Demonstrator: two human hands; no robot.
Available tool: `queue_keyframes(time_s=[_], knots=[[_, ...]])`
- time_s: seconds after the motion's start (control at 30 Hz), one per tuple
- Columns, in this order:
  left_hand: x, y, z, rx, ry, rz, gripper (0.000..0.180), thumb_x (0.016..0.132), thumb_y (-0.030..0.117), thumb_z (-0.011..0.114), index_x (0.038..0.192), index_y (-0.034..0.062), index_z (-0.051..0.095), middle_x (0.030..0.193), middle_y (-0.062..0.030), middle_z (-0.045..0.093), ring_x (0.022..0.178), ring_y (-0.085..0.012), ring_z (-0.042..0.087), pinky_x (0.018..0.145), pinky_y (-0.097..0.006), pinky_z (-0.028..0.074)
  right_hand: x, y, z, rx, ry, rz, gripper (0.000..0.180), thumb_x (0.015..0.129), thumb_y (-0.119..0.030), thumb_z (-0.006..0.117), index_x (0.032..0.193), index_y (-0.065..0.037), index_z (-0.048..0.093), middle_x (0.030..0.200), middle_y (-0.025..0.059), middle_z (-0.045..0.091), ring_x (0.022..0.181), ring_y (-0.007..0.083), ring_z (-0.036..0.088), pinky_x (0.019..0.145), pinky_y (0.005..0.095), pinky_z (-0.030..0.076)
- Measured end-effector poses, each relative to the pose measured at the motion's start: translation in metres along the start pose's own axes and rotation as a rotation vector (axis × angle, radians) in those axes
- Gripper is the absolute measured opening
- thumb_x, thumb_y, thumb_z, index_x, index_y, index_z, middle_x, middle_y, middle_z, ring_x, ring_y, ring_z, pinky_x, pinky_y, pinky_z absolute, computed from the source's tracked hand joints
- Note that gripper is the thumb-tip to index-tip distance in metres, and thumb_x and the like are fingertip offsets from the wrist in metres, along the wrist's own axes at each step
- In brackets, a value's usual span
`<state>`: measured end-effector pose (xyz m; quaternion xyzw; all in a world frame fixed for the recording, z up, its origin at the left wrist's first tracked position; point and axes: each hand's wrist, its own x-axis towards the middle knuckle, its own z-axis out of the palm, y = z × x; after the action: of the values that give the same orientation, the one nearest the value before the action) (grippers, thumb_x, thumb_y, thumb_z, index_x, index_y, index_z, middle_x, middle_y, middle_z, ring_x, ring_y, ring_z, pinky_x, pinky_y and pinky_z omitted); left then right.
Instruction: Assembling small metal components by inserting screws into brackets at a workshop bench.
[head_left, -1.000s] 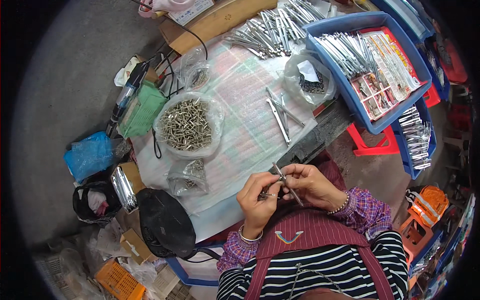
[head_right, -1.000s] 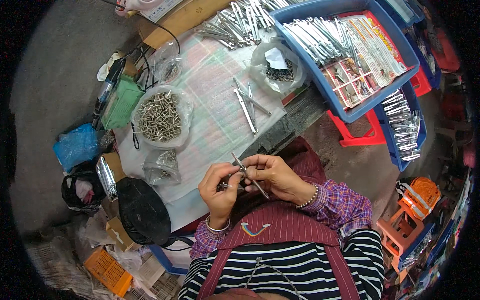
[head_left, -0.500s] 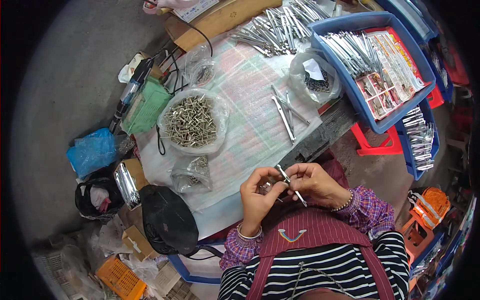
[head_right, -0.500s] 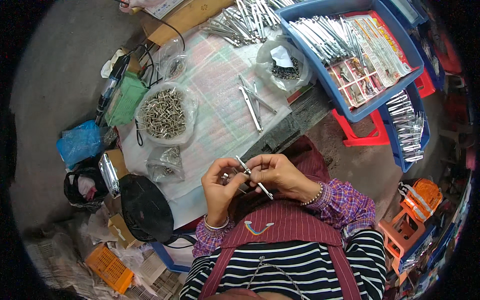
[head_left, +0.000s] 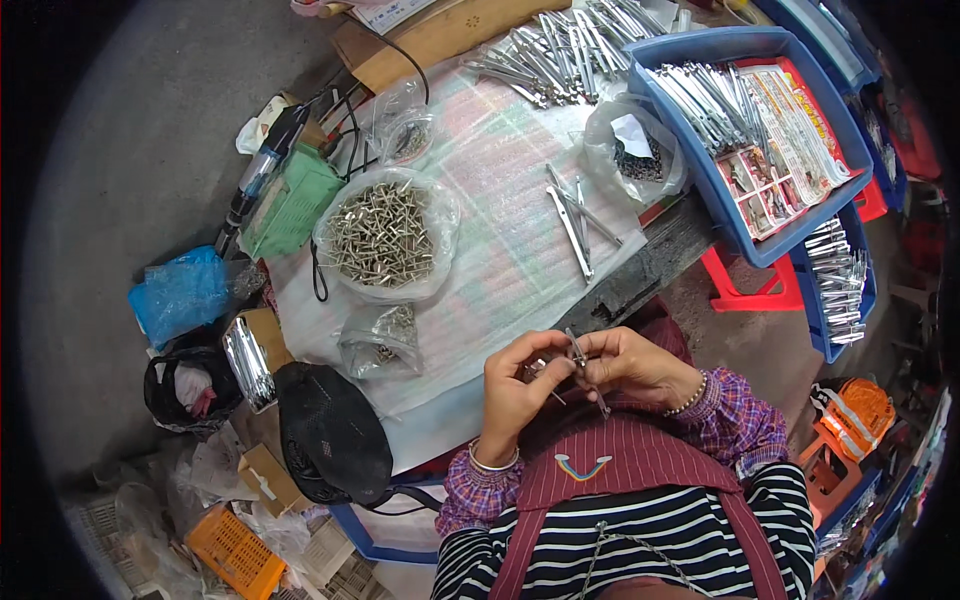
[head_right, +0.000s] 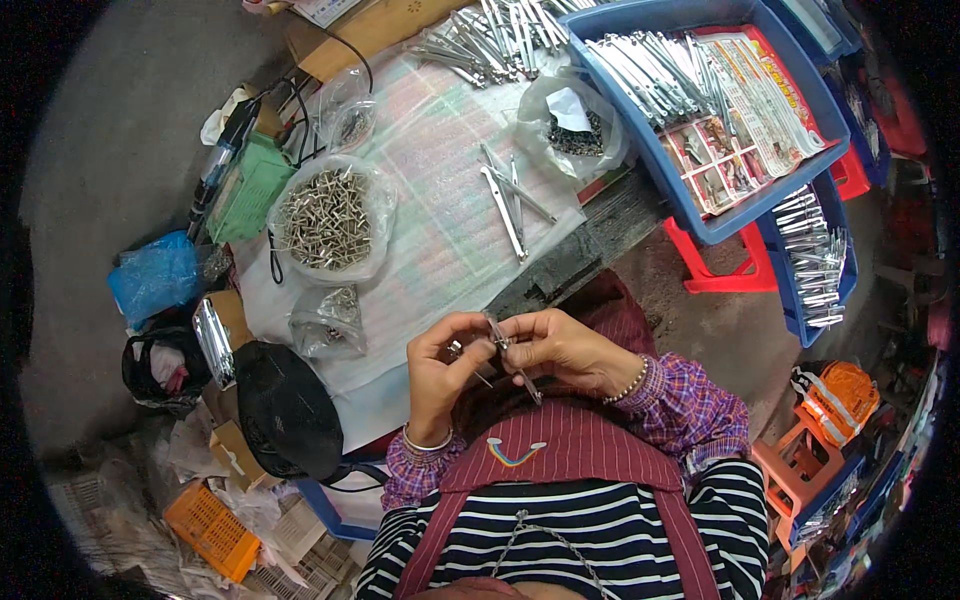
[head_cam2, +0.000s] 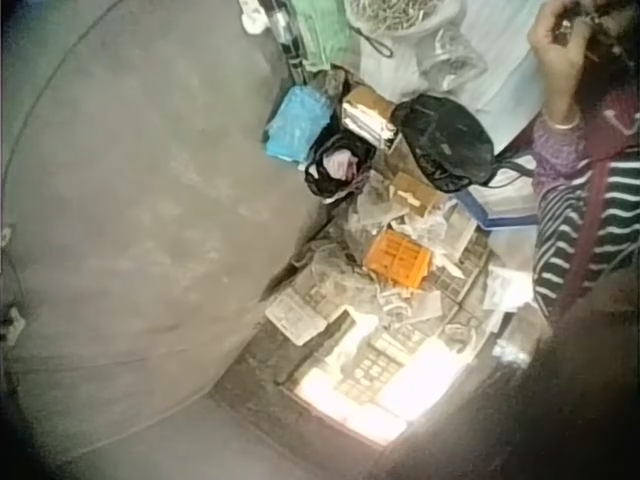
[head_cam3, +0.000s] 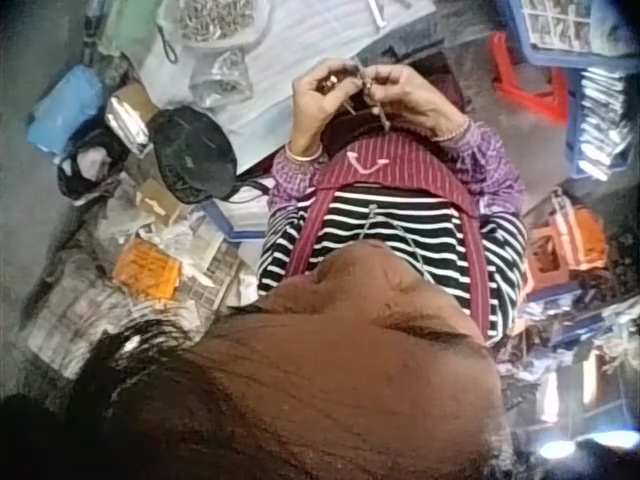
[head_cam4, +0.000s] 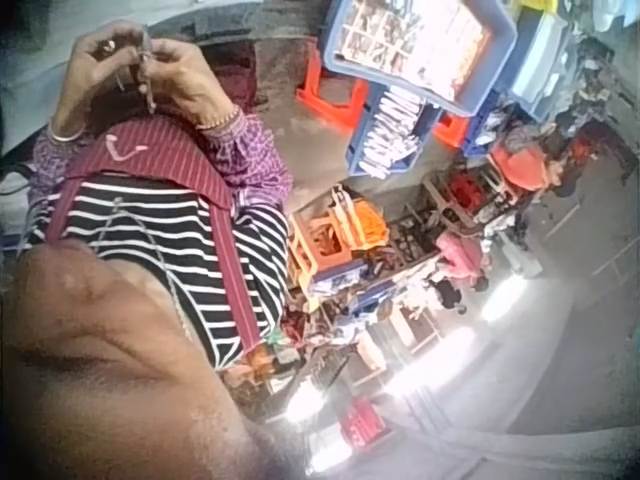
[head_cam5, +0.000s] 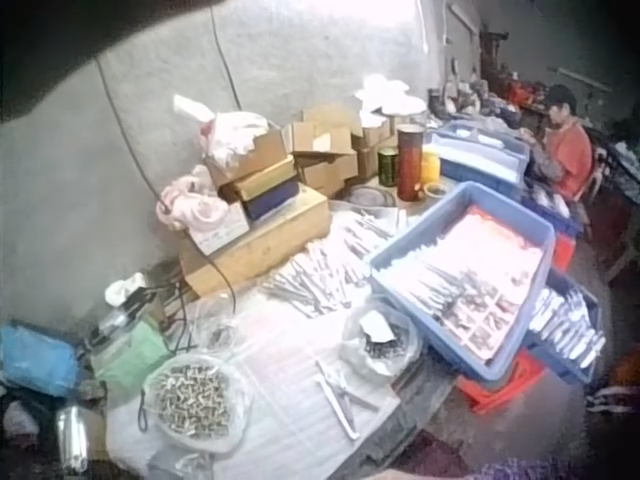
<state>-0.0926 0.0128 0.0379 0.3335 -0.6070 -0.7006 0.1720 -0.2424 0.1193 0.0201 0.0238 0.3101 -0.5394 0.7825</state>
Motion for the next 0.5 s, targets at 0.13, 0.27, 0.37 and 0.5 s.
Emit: queue_keyframes(time_s=[0.13,0.27,0.37,0.5], knots=[[0.006,0.002,0.001,-0.058,-0.004,-0.038,0.013,0.079,0.001,0.065,0.091,-0.003,0.063,0.082,-0.0027,0.063,0.074,-0.008,0.057,0.067,-0.021,0.045,0.0,0.003,-0.009,-0.013,-0.082,0.044,0.023,0.08,-0.007,0.066,0.1,-0.001,0.057,0.084,0.0028,0.059,0.075,0.0121,0.059,0.067,0.0262,0.051],[0.01,-0.007,-0.002,-0.08,-0.042,0.025,0.01,0.079,0.004,0.065,0.088,-0.001,0.064,0.075,-0.0007,0.061,0.066,-0.0051,0.054,0.058,-0.019,0.041,0.002,0.008,-0.014,-0.045,-0.1,0.05,0.022,0.082,-0.007,0.064,0.103,-0.001,0.057,0.087,0.0026,0.059,0.077,0.012,0.059,0.069,0.0271,0.052],[0.008,-0.009,-0.002,-0.113,-0.019,-0.023,0.007,0.08,0.003,0.064,0.086,-0.0012,0.063,0.075,-0.001,0.061,0.064,-0.0047,0.054,0.057,-0.018,0.04,0.0,0.003,-0.01,0.01,-0.125,0.096,0.023,0.083,-0.007,0.063,0.104,0.0,0.057,0.088,0.0038,0.06,0.077,0.0135,0.06,0.07,0.0276,0.053],[0.007,-0.006,0.0,-0.209,-0.041,-0.031,0.006,0.08,0.002,0.064,0.085,-0.0012,0.063,0.077,-0.0014,0.061,0.065,-0.0045,0.054,0.057,-0.018,0.04,-0.002,0.0,-0.008,0.087,-0.123,0.133,0.023,0.081,-0.007,0.065,0.1,0.002,0.057,0.087,0.0068,0.059,0.074,0.0162,0.062,0.069,0.0291,0.054]])
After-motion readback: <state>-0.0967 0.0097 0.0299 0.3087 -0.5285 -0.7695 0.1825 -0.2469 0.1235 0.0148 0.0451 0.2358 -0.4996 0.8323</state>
